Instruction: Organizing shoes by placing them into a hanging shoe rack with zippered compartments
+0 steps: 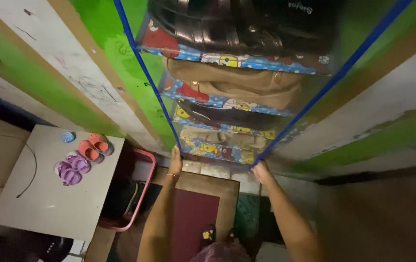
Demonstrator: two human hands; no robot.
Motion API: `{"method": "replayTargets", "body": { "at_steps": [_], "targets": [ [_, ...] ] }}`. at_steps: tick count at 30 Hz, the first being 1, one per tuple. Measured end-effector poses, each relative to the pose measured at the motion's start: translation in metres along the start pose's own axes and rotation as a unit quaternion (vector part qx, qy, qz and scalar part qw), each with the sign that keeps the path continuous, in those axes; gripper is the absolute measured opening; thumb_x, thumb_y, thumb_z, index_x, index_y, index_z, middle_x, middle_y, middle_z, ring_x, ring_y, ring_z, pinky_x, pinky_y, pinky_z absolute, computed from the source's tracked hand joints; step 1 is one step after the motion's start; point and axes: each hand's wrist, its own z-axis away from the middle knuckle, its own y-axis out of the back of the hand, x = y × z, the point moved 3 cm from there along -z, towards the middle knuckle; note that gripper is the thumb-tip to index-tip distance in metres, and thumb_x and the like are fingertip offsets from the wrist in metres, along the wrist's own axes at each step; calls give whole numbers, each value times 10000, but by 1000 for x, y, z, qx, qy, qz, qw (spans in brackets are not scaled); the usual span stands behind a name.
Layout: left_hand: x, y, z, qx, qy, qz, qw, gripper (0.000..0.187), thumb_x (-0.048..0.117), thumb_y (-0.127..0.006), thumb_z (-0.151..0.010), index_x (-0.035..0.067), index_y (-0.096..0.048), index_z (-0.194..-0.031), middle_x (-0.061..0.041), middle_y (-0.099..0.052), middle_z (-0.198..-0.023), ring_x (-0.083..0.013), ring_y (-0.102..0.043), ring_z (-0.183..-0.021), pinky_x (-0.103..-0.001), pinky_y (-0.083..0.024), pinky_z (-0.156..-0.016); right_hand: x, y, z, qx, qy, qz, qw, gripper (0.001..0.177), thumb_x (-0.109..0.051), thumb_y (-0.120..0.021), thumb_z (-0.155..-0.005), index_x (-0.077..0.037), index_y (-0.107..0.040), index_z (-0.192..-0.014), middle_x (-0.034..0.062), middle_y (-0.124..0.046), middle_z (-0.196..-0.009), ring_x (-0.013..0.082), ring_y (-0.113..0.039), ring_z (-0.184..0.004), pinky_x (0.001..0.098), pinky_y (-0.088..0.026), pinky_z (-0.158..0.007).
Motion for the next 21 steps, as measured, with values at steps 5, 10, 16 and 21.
{"method": "replayTargets", "body": {
  "at_steps": [5, 10, 16, 21],
  "targets": [
    [-85, -19, -43, -21, -158, -263, 951, 583, -38, -277, -986, -233, -139, -1518, -485, -229, -1527, -521, -270, -1465, -549, -143, -1259, -63, 25, 12, 119, -249, -317, 907, 473, -338, -663, -849, -92, -540, -1234, 91, -513, -1299, 242, -488, -1289, 338, -355, -1124],
    [-59, -19, -18, -73, -18, -155, 985, 753, 330, -66, -970, -133, -65, -1565, -416, -211, -1560, -477, -246, -1477, -535, -101, -1256, -110, 56, 17, 210, -315, -757, 532, 683, -564, -292, -1085, -147, -227, -1622, 22, -184, -1702, 215, -179, -1561, 330, -93, -1304],
    [-51, -15, -20, -71, 29, -56, 995, 842, 577, 29, -1063, -60, -119, -1594, -388, -211, -1580, -479, -207, -1491, -543, -93, -1258, -131, 99, 26, 156, -318, -733, 581, 759, -689, -284, -1022, -204, -279, -1606, -28, -209, -1695, 215, -160, -1567, 416, -60, -1283],
    [-51, -36, -35, -83, -188, -323, 924, 651, -85, -337, -927, -243, -57, -1493, -540, -407, -1351, -607, -473, -1293, -610, -387, -1112, -112, 89, 14, 89, -336, -736, 581, 882, -841, -249, -936, -279, -251, -1616, -75, -145, -1708, 201, -66, -1592, 505, 74, -1267]
  ]
}}
